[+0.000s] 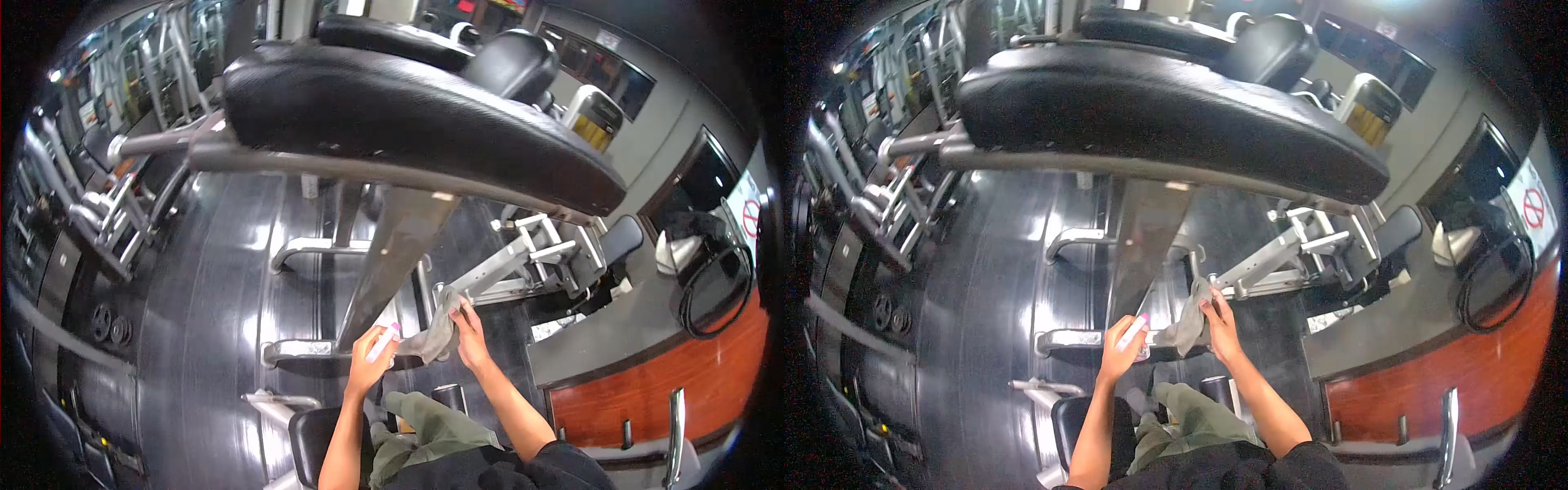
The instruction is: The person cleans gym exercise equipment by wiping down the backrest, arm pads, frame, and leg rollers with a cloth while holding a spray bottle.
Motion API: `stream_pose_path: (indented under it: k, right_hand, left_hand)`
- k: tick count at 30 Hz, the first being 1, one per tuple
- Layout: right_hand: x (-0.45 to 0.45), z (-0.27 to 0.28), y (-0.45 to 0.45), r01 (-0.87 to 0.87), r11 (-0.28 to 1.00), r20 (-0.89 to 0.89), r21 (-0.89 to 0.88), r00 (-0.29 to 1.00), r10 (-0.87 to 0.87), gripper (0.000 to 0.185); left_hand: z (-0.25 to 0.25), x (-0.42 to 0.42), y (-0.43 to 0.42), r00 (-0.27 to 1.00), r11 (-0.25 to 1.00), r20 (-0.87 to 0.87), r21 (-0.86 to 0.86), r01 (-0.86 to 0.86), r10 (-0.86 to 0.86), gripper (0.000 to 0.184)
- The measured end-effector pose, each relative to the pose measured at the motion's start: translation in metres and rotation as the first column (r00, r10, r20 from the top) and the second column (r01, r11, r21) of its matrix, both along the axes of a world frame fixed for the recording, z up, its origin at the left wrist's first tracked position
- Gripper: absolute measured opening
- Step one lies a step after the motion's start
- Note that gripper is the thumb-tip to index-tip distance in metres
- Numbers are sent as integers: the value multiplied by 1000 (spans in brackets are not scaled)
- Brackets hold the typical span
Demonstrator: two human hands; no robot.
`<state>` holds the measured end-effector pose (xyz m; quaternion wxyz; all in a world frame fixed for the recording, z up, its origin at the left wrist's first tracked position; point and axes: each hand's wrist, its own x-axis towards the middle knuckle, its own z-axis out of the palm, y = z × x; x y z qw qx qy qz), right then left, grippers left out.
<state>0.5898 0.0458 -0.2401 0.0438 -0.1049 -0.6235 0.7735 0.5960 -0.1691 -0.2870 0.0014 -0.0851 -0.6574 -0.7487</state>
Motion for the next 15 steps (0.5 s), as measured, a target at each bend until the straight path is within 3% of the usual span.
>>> stream_pose_path:
  k: [7,9,11,12,15]
  right_hand:
    - [12,26,72,109,987,-190,118,978,-85,41]
    - [24,35,91,205,968,-214,148,962,-171,39]
    - [41,46,110,293,927,-127,236,955,-269,38]
    - [46,42,121,347,911,-221,223,928,-299,38]
    - [74,48,143,479,857,-244,187,868,-432,36]
  left_hand:
    - [54,-36,55,966,964,-25,-74,255,-257,17]
    - [64,-46,74,939,934,-21,-115,338,-342,16]
    - [76,-52,94,909,902,25,-109,417,-417,15]
    - [76,-56,105,894,891,14,-67,449,-449,16]
    - [80,-64,131,842,841,19,-39,539,-539,19]
